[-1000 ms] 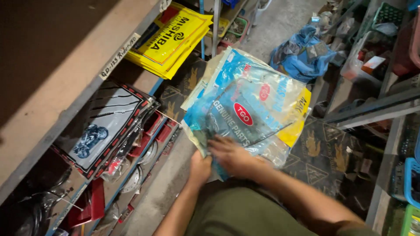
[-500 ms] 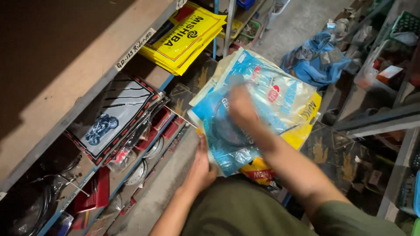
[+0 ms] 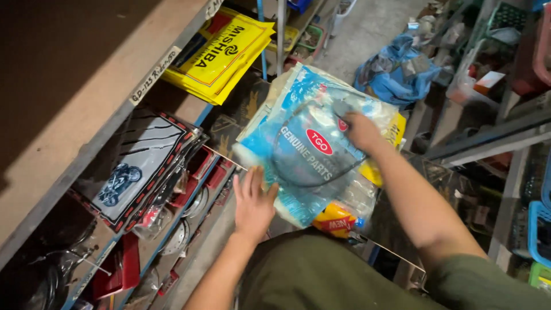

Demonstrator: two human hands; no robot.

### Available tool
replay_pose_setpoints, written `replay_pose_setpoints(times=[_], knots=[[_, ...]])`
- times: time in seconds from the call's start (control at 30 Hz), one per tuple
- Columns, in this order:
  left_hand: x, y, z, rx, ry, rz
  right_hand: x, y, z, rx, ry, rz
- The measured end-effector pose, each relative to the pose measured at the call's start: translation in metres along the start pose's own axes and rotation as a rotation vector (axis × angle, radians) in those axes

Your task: The person handles a stack of blue and yellow packaged motorcycle parts, repeatedly lifting them and placing them back onto a metal shelf in a cluttered storage area. The person also briefly picks up a yellow package labeled 'MISHIBA' before returning to the blue packages.

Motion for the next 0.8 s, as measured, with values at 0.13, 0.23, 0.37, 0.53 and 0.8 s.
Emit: replay_pose_setpoints(times=[0.13, 0.23, 0.37, 0.53, 0.8], knots=[[0.036, 0.048, -0.023, -0.182, -0.13, -0.03, 0.07, -0.038, -0.043, -0.403, 0.052, 0.082], [0.059, 0.074, -0.036, -0.112, -0.469, -0.002, 0.175, -0.064, 0.039, -0.317, 0.145, -0.198], [0.098, 0.116, -0.038, 0.189, -0.884, 0.001, 0.303, -0.092, 0.155, 0.053, 0.23, -0.721], [0.079, 0.104, -0.019, 0.661, -0.969, 0.122, 0.293, -0.096, 0.242, 0.191, 0.271, -0.754], [-0.091, -0.064, 0.001, 1.053, -1.079, 0.294, 0.028, -0.115, 0.269, 0.506, 0.003, 0.076]])
Point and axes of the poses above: each hand's wrist, its own y-axis towards the middle knuckle, its own x-axis out of the back of the hand, z = x × y, the point moved 5 cm from there along y, towards the middle knuckle, and after that the axes turned 1 degree about x, right-handed, at the moved point
